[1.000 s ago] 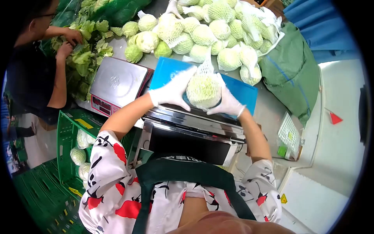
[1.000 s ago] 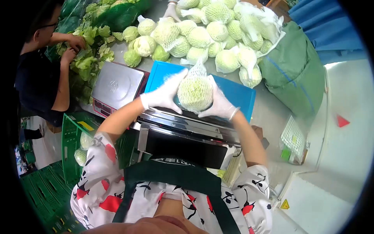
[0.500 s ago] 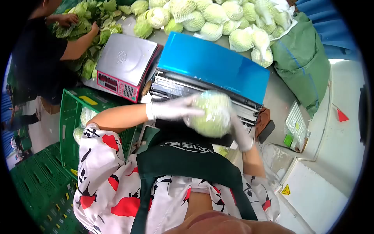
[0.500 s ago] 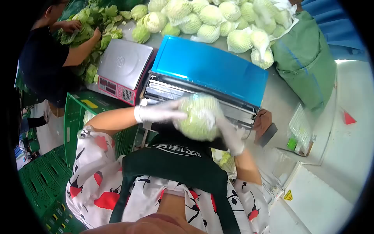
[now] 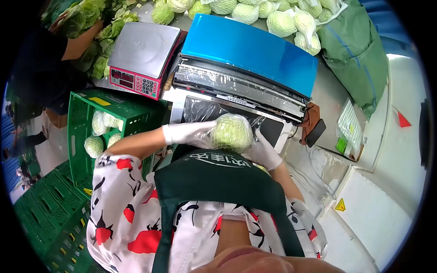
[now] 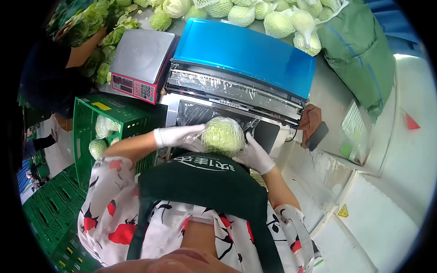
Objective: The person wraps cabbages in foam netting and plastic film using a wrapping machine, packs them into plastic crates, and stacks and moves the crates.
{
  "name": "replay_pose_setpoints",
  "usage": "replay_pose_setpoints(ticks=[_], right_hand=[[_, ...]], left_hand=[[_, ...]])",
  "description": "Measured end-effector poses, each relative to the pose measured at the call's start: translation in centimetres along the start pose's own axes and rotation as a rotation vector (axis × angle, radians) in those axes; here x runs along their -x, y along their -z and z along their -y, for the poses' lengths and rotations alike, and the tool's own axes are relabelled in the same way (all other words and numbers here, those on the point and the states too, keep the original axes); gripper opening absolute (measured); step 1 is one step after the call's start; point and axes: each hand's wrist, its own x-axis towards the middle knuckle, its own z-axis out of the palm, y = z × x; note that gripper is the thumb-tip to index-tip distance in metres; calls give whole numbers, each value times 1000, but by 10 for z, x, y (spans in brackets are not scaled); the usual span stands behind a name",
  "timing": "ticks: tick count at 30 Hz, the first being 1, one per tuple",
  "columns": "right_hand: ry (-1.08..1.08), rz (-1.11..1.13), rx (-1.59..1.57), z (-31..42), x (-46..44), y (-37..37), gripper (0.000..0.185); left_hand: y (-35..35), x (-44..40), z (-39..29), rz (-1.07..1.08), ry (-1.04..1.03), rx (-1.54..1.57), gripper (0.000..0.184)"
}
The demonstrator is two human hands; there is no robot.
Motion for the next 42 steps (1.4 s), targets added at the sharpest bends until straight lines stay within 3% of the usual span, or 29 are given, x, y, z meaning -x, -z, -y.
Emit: replay_pose_setpoints(ticks=[2,3,4,6,8,10,12,14,15,16,17,18,19,20,22,24,25,26,28,30,33,34,36,37,40,41,42], right_hand=[[230,-179,401,-15,24,0,56],[612,-397,737,-39,18,7,37],[632,-483,714,-52,18,16,31],[669,-655,670,-67,19,28,20],[734,-706,486,-55,27,14,20],[787,-749,297,-39,34,-5,29],[565,-726,201,-40,40,2,34],[352,-727,95,-63,30,37,34],[255,-726,55,-78,18,57,33],[192,-730,28,-93,2,72,32],[140,-737,5,-108,-19,86,30],[107,-752,-1,-121,-43,100,29],[87,-767,-13,-131,-63,110,28],[84,-782,-16,-138,-80,118,27],[93,-799,-8,-141,-104,127,24],[117,-803,22,-135,-114,134,22],[135,-800,30,-126,-114,133,21],[147,-797,43,-122,-117,136,20],[184,-782,74,-101,-116,131,18],[233,-743,121,-78,-114,120,17],[305,-663,192,-41,-108,86,16],[325,-631,220,-29,-108,73,16],[367,-554,281,-7,-105,44,16],[393,-505,311,5,-105,27,16],[453,-338,387,32,-106,-27,18],[476,-268,398,39,-107,-42,19],[500,-182,409,45,-110,-55,20]], left_hand=[[5,6,29,-89,-188,-146,65],[7,4,48,-166,-446,-420,59],[8,4,62,-377,-570,-897,50],[9,3,76,-562,-882,-1140,44],[-7,14,58,-682,-834,-954,41],[-29,29,37,-720,-702,-576,36],[-4,14,59,-628,-616,-371,33],[36,-14,97,-515,-403,-70,30],[40,-26,117,-495,-409,-132,28],[56,-59,148,-472,-663,-575,28],[36,-63,135,-384,-248,-360,28],[22,-71,120,-324,-141,-397,29],[11,-80,121,-293,-325,-326,32],[16,-98,129,-287,-372,-466,27],[27,-115,139,-337,-560,-1081,28],[16,-88,123,-465,-576,-1322,25],[30,-88,124,-351,-699,-1502,26],[13,-68,96,-432,-714,-1489,21],[-12,-41,44,-542,-1010,-1234,16],[-36,-29,2,-366,-1178,-659,22],[-64,-16,-29,-331,-990,-136,28],[-71,-17,-32,-394,-1071,61,18],[-78,-3,-27,-714,-1207,-53,17],[-75,-1,-24,-913,-1219,-161,31],[-47,-5,-6,-990,-1393,-606,54],[-39,4,0,-627,-1110,-587,62],[-38,11,6,-457,-1103,-391,58]])
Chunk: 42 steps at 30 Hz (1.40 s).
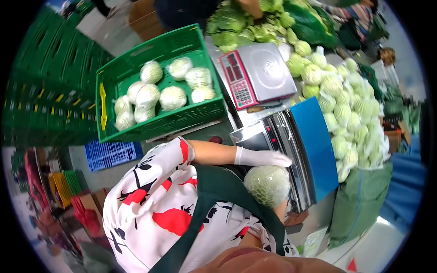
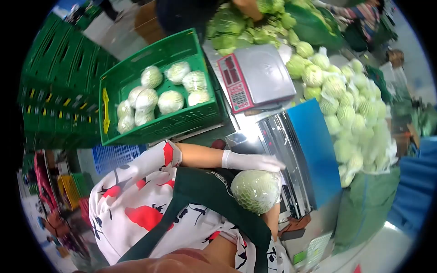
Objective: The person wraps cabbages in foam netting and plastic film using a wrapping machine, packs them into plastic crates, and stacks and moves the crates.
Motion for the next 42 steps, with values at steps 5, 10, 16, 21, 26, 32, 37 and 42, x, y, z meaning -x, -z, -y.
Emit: replay_pose_setpoints(ticks=[5,10,16,21,26,32,37,42], right_hand=[[416,-157,340,51,19,-87,44],[333,44,311,39,-3,-122,39],[196,239,425,15,-3,-135,31],[79,285,475,-11,-6,-150,28],[56,407,555,-31,-2,-200,28],[288,499,777,-56,-8,-263,22],[568,582,954,-69,3,-335,17],[822,701,1117,-100,-12,-377,15]], left_hand=[[19,56,-23,181,299,763,60],[26,93,4,-233,101,1032,49],[137,219,-15,-829,-292,1264,58],[222,358,-51,-1337,-469,859,80],[277,456,6,-1731,121,307,86],[281,431,48,-1094,678,-1373,70],[271,425,30,-948,571,-1317,68],[294,427,67,-1098,631,-1403,61]])
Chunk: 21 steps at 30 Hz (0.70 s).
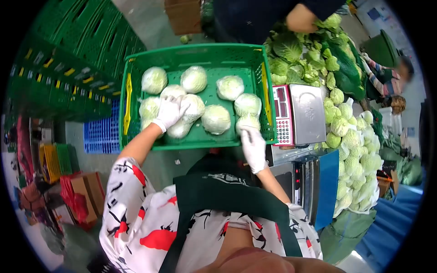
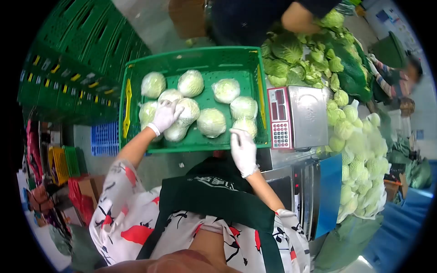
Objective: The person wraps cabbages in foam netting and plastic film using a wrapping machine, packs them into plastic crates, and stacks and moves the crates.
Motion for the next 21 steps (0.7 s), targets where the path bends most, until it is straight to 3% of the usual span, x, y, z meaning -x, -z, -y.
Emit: replay_pose_setpoints(ticks=[3,5,6,8,11,14,16,17,21], right_hand=[[138,190,135,-22,-41,-44,22],[178,464,344,-24,-75,-71,35],[288,509,390,-34,-86,-87,46],[225,689,554,-40,-100,-102,78],[234,913,658,-12,-96,-79,82],[258,971,470,-21,-62,-78,72],[49,1168,302,-29,-58,-76,59],[26,1130,265,-34,-57,-79,57],[73,878,360,-13,-49,-62,49]], left_hand=[[0,-28,-8,12,52,-99,59],[-3,-34,-7,-47,16,-99,61],[-1,-38,-6,-7,8,-107,61],[5,-43,-4,77,1,-130,63],[2,-52,-10,54,-20,-176,62],[3,-53,-24,116,-46,-175,57],[0,-56,-29,177,-103,-165,54],[-2,-55,-33,273,-66,-117,53],[-12,-57,-38,224,-102,-116,55]])
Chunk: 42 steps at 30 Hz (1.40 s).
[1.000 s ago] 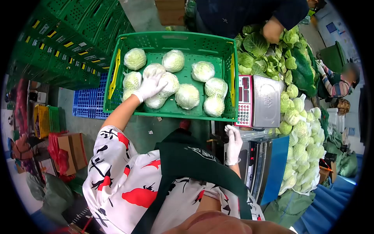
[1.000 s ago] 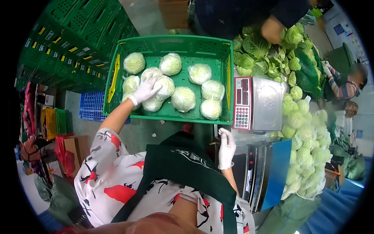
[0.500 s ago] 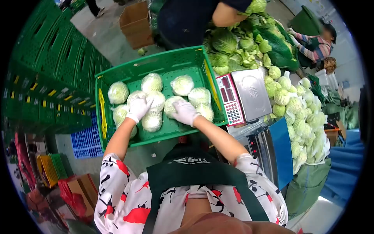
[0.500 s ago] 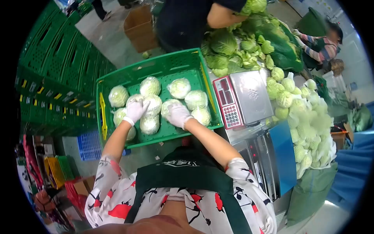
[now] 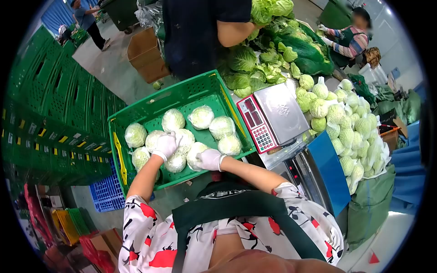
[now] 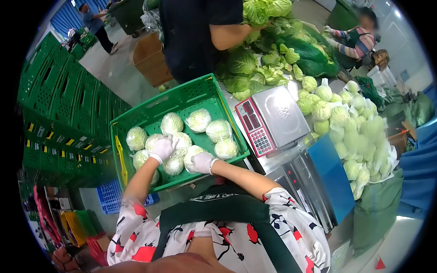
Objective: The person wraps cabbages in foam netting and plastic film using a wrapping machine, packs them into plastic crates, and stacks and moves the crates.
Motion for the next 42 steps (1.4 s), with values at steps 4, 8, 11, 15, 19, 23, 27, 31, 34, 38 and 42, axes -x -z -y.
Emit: replay_pose_setpoints(ticks=[4,8,11,15,19,23,27,31,34,38,42], right_hand=[[21,-209,64,3,16,1,41],[114,-337,82,1,33,-5,40],[170,-450,36,1,35,-5,39],[195,-500,4,1,35,-5,38],[145,-372,34,3,37,3,36],[152,-390,-37,-1,35,-2,35],[152,-358,-68,1,38,3,35],[158,-364,-101,1,38,5,35],[173,-365,-105,0,37,5,36],[151,-382,-172,0,38,7,38],[163,-470,-237,-7,30,-5,39]], left_hand=[[-12,-3,-6,-71,106,-30,55],[-11,0,-4,-51,117,25,55],[-11,3,-3,-59,90,62,54],[-14,-1,-1,-17,132,59,55],[-17,-3,3,-15,110,42,56],[-18,-4,5,26,125,48,58],[-17,-4,5,60,129,49,60],[-9,-4,-1,97,156,54,60],[-8,-5,-2,119,161,59,61],[-13,-7,4,115,151,60,61],[-14,-7,4,108,140,53,61]])
